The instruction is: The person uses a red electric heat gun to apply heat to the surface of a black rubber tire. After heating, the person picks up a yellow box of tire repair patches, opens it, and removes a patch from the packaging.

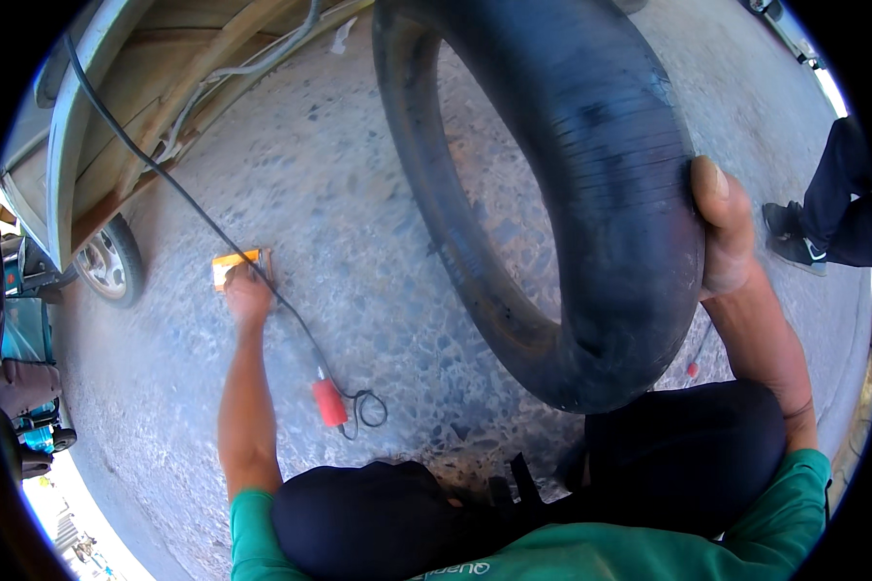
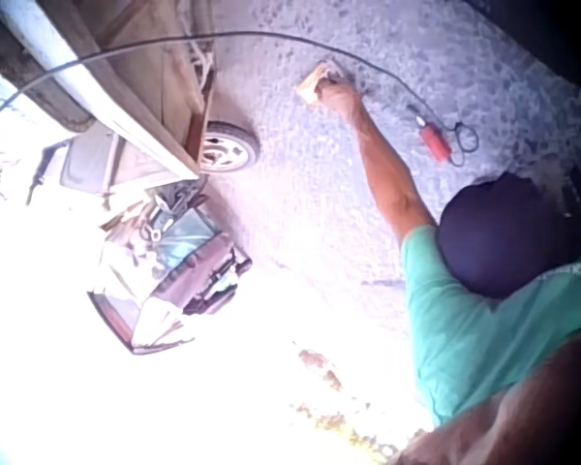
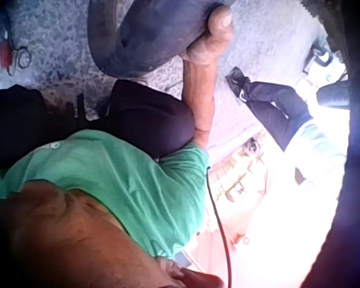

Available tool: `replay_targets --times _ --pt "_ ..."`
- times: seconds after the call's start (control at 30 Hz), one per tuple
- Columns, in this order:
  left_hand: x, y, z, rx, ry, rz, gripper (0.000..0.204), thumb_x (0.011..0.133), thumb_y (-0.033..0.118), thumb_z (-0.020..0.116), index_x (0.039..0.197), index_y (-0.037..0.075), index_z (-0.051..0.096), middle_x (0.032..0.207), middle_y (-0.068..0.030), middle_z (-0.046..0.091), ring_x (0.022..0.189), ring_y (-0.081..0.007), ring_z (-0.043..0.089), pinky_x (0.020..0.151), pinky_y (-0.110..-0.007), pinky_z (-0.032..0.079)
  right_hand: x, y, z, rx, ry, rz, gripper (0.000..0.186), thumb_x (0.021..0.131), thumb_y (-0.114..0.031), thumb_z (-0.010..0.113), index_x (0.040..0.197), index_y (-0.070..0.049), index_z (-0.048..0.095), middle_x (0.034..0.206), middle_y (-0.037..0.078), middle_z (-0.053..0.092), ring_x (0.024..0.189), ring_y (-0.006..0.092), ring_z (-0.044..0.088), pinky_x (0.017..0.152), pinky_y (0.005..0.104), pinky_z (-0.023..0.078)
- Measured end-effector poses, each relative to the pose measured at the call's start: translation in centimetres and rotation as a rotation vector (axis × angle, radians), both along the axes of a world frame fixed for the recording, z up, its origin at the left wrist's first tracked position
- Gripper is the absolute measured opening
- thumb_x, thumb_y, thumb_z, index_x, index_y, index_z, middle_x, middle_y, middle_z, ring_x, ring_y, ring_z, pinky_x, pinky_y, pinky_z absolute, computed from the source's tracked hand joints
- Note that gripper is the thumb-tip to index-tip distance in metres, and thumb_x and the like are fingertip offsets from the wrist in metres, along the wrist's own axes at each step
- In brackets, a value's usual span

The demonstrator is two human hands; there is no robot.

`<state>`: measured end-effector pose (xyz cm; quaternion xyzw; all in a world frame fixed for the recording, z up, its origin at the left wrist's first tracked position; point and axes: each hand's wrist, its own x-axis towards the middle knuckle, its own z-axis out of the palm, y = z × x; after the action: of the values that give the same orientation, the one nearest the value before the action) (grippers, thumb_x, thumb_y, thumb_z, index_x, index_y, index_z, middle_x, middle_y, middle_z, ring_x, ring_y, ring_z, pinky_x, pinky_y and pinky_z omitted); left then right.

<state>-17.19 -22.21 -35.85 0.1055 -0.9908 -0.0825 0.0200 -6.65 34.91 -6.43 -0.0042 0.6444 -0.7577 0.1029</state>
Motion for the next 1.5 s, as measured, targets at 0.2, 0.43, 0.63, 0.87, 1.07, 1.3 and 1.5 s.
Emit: replay_targets --times 0.2,0.43,0.63,0.87,1.07,1.3,1.5 --pt "2.2 -3.9 0.2 0.237 0.307 0.103 0.023 0.095 0.02 0.06 0.101 0.0 0.071 0.095 -0.0225 0.071 0.089 -0.0422 0.068 0.079 -0.051 0.053 -0.5 -0.2 -0.2 -0.015 0.012 -0.003 0.093 0.091 -0.072 0.051 0.136 0.01 0.053 0.12 0.024 0.066 0.1 0.0273 0.07 0.087 0.0367 0.058" --pt "0.2 -3.7 5.0 -0.166 -0.119 -0.176 0.083 0.081 0.008 0.073 0.156 0.017 0.037 0.16 -0.0166 0.034 0.146 -0.0386 0.034 0.114 -0.049 0.04 -0.7 -1.4 -0.1 -0.021 0.024 0.023 0.091 0.092 -0.07 0.053 0.135 0.011 0.053 0.121 0.024 0.066 0.102 0.0281 0.07 0.089 0.0374 0.059" --pt "-3.5 -3.0 2.4 -0.332 -0.399 -0.195 0.075 0.083 0.017 0.075 0.15 0.02 0.043 0.161 -0.0132 0.033 0.152 -0.0329 0.026 0.114 -0.058 0.035 0.1 -1.9 -0.1 -0.009 0.018 0.026 0.09 0.092 -0.068 0.055 0.135 0.011 0.053 0.122 0.025 0.066 0.103 0.0288 0.071 0.09 0.038 0.059" --pt "1.9 -2.7 5.0 -0.039 0.07 -0.381 0.067 0.076 0.013 0.078 0.137 0.007 0.051 0.136 -0.0151 0.057 0.128 -0.0365 0.053 0.106 -0.052 0.041 0.5 -1.4 0.0 -0.027 0.039 0.03 0.088 0.093 -0.065 0.057 0.135 0.012 0.053 0.122 0.026 0.067 0.105 0.0296 0.071 0.092 0.0387 0.059" --pt "9.1 2.3 12.1 0.213 0.228 -0.357 0.085 0.072 0.002 0.082 0.147 0.002 0.043 0.147 -0.0211 0.05 0.138 -0.0399 0.047 0.115 -0.045 0.039 0.4 -0.8 0.1 -0.051 0.045 0.04 0.087 0.093 -0.064 0.059 0.135 0.013 0.052 0.123 0.026 0.067 0.106 0.0301 0.072 0.093 0.0392 0.06" --pt "12.6 7.1 17.0 0.373 0.334 -0.405 0.088 0.072 0.002 0.086 0.148 0.006 0.042 0.153 -0.019 0.047 0.143 -0.0367 0.044 0.117 -0.043 0.037 0.5 -1.4 0.9 -0.01 0.023 0.084 0.085 0.094 -0.063 0.059 0.134 0.011 0.054 0.122 0.026 0.067 0.104 0.0293 0.072 0.093 0.0387 0.06" --pt "14.1 9.6 18.2 0.479 0.365 -0.437 0.091 0.07 0.003 0.088 0.148 0.005 0.041 0.151 -0.0185 0.048 0.14 -0.0341 0.046 0.116 -0.043 0.038 0.0 -0.1 -0.5 -0.047 0.085 0.143 0.082 0.094 -0.062 0.059 0.134 0.009 0.055 0.12 0.025 0.068 0.103 0.0283 0.072 0.092 0.0379 0.06"
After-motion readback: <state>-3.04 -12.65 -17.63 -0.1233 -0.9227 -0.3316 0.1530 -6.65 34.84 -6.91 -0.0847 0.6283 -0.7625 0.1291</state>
